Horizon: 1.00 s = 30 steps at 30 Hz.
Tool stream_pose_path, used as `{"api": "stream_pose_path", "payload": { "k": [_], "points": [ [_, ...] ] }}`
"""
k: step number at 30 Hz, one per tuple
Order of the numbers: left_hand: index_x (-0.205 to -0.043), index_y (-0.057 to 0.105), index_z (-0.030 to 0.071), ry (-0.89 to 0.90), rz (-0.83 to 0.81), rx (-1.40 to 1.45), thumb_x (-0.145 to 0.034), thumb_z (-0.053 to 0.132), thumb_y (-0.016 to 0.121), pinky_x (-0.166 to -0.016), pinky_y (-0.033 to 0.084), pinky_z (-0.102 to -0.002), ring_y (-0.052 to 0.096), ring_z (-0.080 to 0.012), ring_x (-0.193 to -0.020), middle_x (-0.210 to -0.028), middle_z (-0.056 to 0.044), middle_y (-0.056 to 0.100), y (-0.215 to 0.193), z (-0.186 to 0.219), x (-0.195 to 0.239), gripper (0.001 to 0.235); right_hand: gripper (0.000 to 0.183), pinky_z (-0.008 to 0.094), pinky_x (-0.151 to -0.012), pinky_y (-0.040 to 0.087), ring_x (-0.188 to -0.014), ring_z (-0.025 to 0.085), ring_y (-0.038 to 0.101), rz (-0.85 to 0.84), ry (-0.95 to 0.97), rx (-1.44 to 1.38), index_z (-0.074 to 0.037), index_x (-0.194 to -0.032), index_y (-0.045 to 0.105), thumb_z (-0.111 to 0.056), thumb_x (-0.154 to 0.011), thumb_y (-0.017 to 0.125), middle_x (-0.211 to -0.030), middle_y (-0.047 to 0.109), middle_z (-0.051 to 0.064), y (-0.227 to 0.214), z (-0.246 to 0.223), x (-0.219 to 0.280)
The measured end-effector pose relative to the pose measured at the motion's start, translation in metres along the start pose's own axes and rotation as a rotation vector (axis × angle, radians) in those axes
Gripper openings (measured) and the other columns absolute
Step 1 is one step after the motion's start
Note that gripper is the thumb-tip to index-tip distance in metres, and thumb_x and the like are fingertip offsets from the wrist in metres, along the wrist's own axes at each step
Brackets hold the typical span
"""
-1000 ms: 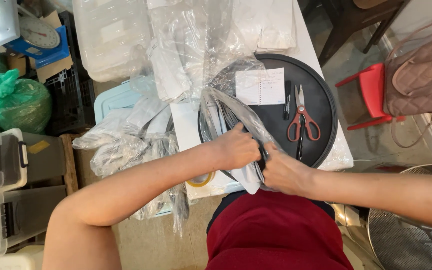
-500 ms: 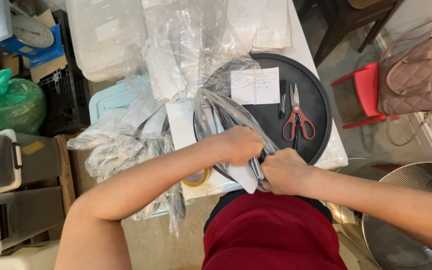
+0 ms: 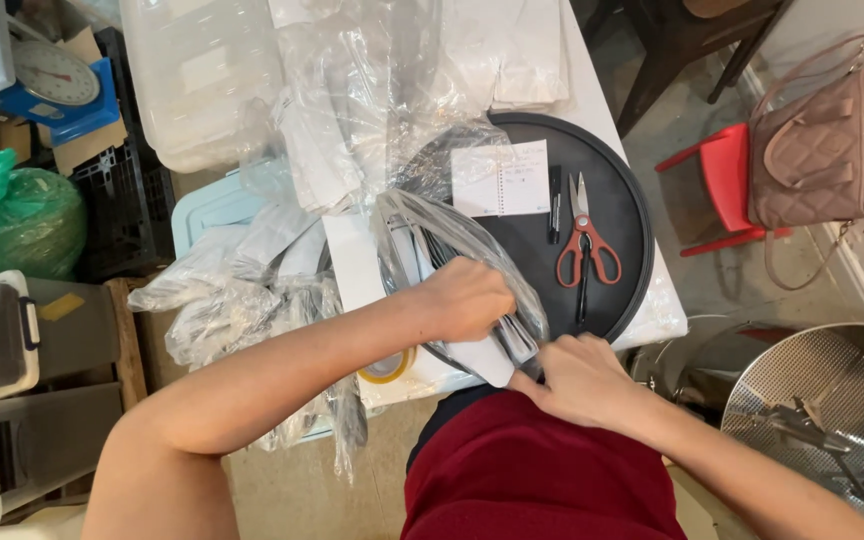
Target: Packaging items into a shipping mailer and sealing it with tape
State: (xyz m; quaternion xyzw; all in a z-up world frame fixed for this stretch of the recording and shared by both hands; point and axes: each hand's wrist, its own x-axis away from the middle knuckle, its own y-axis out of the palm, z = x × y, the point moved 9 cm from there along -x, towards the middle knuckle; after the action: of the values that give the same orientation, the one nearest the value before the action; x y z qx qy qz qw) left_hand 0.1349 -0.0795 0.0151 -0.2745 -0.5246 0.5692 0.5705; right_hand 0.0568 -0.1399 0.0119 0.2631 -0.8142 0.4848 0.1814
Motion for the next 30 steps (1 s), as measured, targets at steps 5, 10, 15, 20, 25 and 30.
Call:
{"api": "stream_pose_path", "payload": {
  "k": [5,10,15,20,25,30],
  "points": [
    [-0.081,0.077,0.012,0.001,-0.008,-0.001,-0.081,0.028,0.072,-0.064,0.06,-0.053,0.074,-0.0394,-0.074,-0.076,-0.015,0.074,-0.01,0.001,0.0,0.017,0.06,0.055,-0.081,0.055,-0.089,0.045,0.074,-0.12,0.035,-0.194,-0.002,-0.073,0.074,-0.058,-0.085,0.058,-0.072,0.074,0.021,-0.012,-0.002,0.008],
    [-0.08,0.077,0.014,-0.019,-0.015,-0.011,-0.08,0.031,0.071,-0.065,0.06,-0.052,0.074,-0.0379,-0.074,-0.074,-0.012,0.074,-0.007,-0.003,0.0,0.018,0.055,0.05,-0.085,0.058,-0.074,0.033,0.077,-0.114,0.045,-0.326,-0.012,-0.055,0.066,-0.057,-0.085,0.053,-0.053,0.07,0.005,0.021,0.02,-0.005],
    [-0.085,0.078,0.011,-0.087,-0.047,0.062,-0.084,0.031,0.068,-0.068,0.06,-0.053,0.074,-0.0406,-0.077,-0.077,-0.015,0.075,-0.006,-0.01,0.001,0.023,0.055,0.055,-0.102,0.05,-0.068,0.043,0.074,0.375,0.08,-0.088,-0.008,-0.053,0.064,-0.045,-0.093,0.057,-0.047,0.061,0.017,0.026,0.029,-0.014],
    [-0.088,0.079,0.01,-0.101,-0.054,0.099,-0.083,0.026,0.07,-0.069,0.06,-0.053,0.074,-0.0416,-0.078,-0.079,-0.016,0.075,-0.017,-0.011,0.007,0.019,0.037,0.056,-0.087,0.057,-0.068,0.042,0.073,0.512,0.085,0.012,-0.009,-0.068,0.072,-0.041,-0.086,0.068,-0.051,0.064,0.014,0.019,0.026,-0.006],
    [-0.092,0.079,0.01,-0.132,-0.073,0.127,-0.085,0.026,0.067,-0.071,0.06,-0.056,0.074,-0.0439,-0.081,-0.082,-0.018,0.075,-0.012,-0.014,0.012,0.021,0.025,0.048,-0.079,0.062,-0.067,0.038,0.075,0.764,0.024,0.016,-0.012,-0.091,0.081,-0.031,-0.075,0.077,-0.054,0.069,0.011,0.037,0.031,-0.005],
    [-0.09,0.079,0.012,-0.132,-0.091,0.082,-0.085,0.024,0.068,-0.068,0.061,-0.051,0.075,-0.04,-0.077,-0.078,-0.015,0.074,-0.013,-0.012,0.012,0.018,0.021,0.046,-0.069,0.063,-0.062,0.032,0.073,0.903,-0.016,0.008,-0.013,-0.095,0.078,-0.021,-0.075,0.077,-0.06,0.071,0.005,0.021,0.011,0.013]
  ]
}}
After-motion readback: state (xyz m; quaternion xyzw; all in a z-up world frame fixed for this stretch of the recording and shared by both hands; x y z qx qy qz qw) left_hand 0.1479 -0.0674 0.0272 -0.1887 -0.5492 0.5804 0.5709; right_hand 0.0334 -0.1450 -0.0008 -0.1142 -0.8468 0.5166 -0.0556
